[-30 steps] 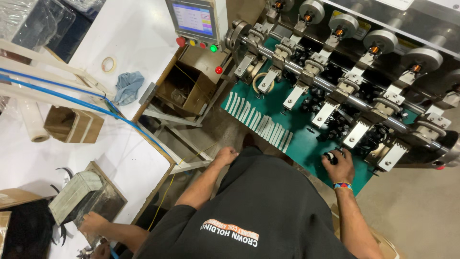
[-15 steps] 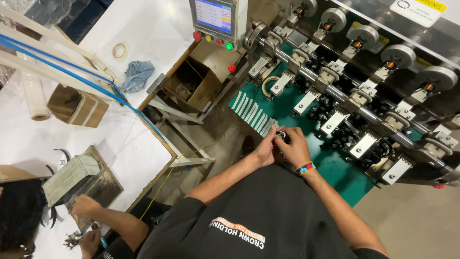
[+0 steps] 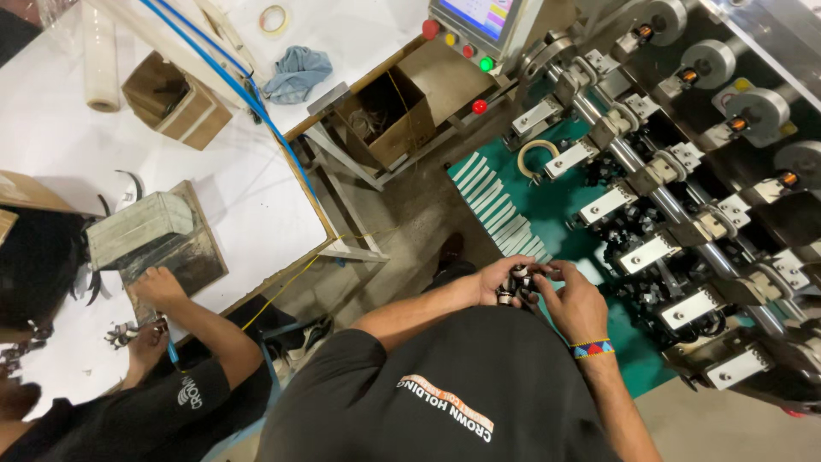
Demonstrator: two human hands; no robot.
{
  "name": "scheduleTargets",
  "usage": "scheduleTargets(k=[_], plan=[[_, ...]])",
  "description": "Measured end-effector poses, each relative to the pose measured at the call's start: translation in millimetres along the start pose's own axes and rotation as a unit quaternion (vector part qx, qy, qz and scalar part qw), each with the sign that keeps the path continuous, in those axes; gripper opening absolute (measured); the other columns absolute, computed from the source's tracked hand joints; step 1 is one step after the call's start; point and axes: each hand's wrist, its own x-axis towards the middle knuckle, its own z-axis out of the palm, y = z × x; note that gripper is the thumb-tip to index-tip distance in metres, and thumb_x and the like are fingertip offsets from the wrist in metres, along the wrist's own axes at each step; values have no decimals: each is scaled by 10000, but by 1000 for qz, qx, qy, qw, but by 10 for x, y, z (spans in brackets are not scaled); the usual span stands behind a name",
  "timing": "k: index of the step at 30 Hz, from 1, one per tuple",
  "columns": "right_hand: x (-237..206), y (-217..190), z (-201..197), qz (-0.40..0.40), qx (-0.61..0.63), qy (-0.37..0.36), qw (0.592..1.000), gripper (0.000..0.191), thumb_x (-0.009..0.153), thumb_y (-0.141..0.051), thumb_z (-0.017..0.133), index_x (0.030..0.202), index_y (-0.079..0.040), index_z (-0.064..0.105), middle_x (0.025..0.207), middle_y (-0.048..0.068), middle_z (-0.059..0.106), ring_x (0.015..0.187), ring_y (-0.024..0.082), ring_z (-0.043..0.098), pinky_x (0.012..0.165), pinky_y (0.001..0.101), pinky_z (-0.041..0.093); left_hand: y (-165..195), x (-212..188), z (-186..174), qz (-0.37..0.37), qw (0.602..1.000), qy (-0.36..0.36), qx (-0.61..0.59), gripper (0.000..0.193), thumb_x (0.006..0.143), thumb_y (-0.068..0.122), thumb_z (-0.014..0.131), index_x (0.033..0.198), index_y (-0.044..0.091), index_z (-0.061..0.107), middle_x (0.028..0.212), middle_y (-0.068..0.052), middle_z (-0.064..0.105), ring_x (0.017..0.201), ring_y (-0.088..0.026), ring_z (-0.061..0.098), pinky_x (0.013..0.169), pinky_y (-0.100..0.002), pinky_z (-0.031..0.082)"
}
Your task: The person uses pliers to remove small black components from a multi-station machine and places them on a green tray. They then pick up white rectangular pieces and small black parts, assembling them by hand and placing the assembled units on the tray. The person repeats this process throughout the clip.
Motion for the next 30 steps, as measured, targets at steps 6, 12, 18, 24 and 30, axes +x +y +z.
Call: scheduleTargets(k=[6,12,18,24,30], plan=[[-118,481,282,38,15,-105,994,476,879,-420,697,1240,-111,667,1028,103,791,783,279,777,716,410,592,264,-427,-94,111,969,188,111,323,997,418,611,1214,179,635,931,-95,731,688,-175,697,446,-285,489],[-161,832,548,86,-17,-240,967,459,881,-411,679,1226,-109,699,1134,155,777,1080,348,730,924,423,570,922,-1757,-428,317,623,569,434,357,922,381,661,1203,161,681,894,-86,699,654,-206,664,492,-393,509],[-105,950,638,84,-43,-279,956,476,872,-349,670,1289,-119,658,1189,161,751,1123,358,710,935,436,560,1281,-3114,-625,280,167,750,575,441,901,366,731,1232,86,645,969,-221,657,881,-432,649,756,-548,520],[167,803,779,96,-81,-297,947,442,901,-338,662,1299,-145,650,1160,111,764,1098,334,713,924,434,559,1316,-3705,-873,162,106,813,549,447,929,367,691,1287,105,628,1125,-234,635,936,-437,668,777,-554,550],[658,440,789,81,-64,-252,962,365,952,-396,645,1234,-172,702,1168,88,753,1077,313,728,931,423,562,1554,-3700,-1032,139,72,805,573,460,968,403,672,1324,119,610,1150,-216,621,954,-430,663,731,-556,554]])
